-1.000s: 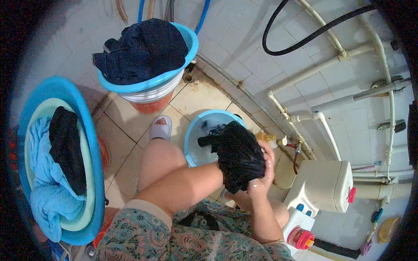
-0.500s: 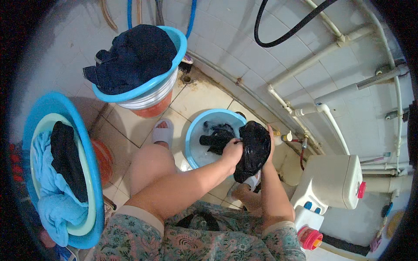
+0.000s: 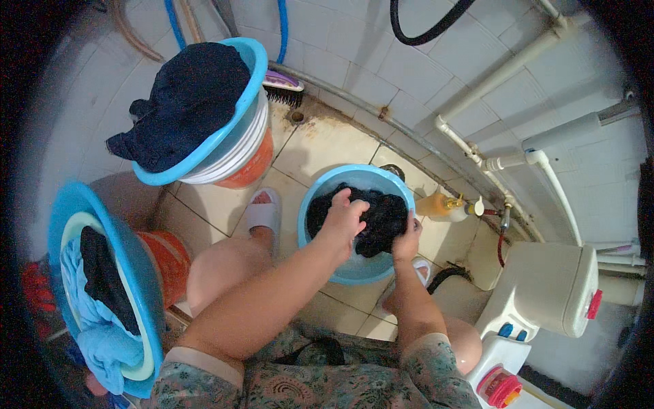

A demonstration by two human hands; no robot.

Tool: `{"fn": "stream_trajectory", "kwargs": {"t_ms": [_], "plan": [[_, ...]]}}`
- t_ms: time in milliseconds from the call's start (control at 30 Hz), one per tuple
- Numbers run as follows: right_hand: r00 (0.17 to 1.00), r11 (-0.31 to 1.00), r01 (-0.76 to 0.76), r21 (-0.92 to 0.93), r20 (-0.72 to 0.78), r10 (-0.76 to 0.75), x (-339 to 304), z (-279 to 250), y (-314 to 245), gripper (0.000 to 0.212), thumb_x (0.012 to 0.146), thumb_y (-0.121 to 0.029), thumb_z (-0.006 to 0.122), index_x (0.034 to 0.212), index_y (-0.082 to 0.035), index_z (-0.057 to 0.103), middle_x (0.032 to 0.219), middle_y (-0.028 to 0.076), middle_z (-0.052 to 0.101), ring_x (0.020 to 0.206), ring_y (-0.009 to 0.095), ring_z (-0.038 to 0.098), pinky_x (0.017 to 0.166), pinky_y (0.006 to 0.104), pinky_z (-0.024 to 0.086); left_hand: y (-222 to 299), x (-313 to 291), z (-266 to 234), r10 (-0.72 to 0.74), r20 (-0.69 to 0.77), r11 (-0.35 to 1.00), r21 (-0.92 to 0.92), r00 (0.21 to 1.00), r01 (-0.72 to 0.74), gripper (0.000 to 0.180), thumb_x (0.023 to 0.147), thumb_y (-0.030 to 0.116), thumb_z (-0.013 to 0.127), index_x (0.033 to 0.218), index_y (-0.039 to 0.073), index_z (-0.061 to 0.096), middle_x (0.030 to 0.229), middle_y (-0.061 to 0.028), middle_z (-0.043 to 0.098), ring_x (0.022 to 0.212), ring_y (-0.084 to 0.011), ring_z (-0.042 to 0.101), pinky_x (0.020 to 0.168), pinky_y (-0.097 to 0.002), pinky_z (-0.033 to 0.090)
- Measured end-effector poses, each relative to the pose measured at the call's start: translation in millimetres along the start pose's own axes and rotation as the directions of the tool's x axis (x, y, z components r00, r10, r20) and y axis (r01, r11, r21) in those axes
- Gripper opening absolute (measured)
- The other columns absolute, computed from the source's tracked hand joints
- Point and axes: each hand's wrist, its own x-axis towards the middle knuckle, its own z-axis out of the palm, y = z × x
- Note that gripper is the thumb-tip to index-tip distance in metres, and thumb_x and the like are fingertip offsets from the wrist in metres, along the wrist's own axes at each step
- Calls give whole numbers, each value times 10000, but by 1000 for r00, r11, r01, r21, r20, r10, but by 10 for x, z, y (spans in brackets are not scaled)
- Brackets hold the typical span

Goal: The person sits on the floor and hand-washes a dark garment in a blue basin filled with water. They repeatedly submerge, scrub, and wring the item, then transfer it to a red basin. The person also handles a second dark garment from a nearby bucket.

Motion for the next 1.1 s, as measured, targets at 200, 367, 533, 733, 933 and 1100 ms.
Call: {"fn": "stream_trajectory", "kwargs": {"t_ms": [200, 367, 533, 733, 933, 1100], "plan": [[811, 902, 123, -414, 566, 149, -492, 772, 62, 642, 761, -3, 449, 1367, -191, 349, 1370, 242, 305, 1098, 378, 503, 913, 400, 433, 146, -36, -131, 32, 48, 998, 49, 998, -35, 520, 822, 155, 533, 1304, 70, 357, 1181, -71, 444, 1021, -171, 453, 827, -322, 438], [385, 953, -200, -226, 877, 288, -140, 1051, 301, 430, 843, -154, 446, 1264, -64, 432, 1199, 187, 506, 936, 374, 595, 701, 415, 535, 9, 11, -47, 38, 27, 980, 192, 999, -43, 537, 803, 172, 549, 1302, 83, 371, 1182, -84, 449, 1012, -178, 464, 792, -321, 450], [519, 560, -729, 394, 851, 77, -9, -411, -648, 354, 810, -38, 437, 1160, 1, 466, 887, 146, 625, 676, 253, 651, 523, 390, 570, -70, 149, -210, 113, 45, 866, 485, 993, -121, 599, 740, 121, 555, 1308, 61, 375, 1215, -137, 452, 1013, -214, 500, 790, -318, 450], [852, 438, -440, 784, 518, -71, -114, -2054, -1277, 205, 796, -24, 464, 943, 12, 602, 763, 48, 621, 653, 145, 586, 583, 288, 472, -149, 329, -476, -106, 79, 907, 416, 991, 64, 734, 824, 436, 525, 1401, 146, 177, 1404, -134, 274, 1224, -350, 350, 930, -588, 316], [848, 724, 6, 690, 380, -369, -657, -2666, -1744, 190, 729, -49, 515, 908, 0, 559, 772, 96, 610, 727, 203, 578, 676, 324, 458, -67, -224, 14, -82, 863, 917, -131, 498, 378, 814, 789, 736, 319, 1297, 108, 421, 1292, -151, 456, 1205, -306, 425, 1022, -458, 321], [851, 778, 389, 494, 130, -509, -931, -2448, -1779, 283, 740, -228, 621, 865, 5, 521, 898, 186, 530, 855, 393, 539, 719, 438, 452, 200, -446, 217, -131, 789, 919, -130, 600, 372, 527, 871, 530, 400, 1008, 53, 576, 950, -113, 625, 847, -261, 611, 809, -389, 491]]}}
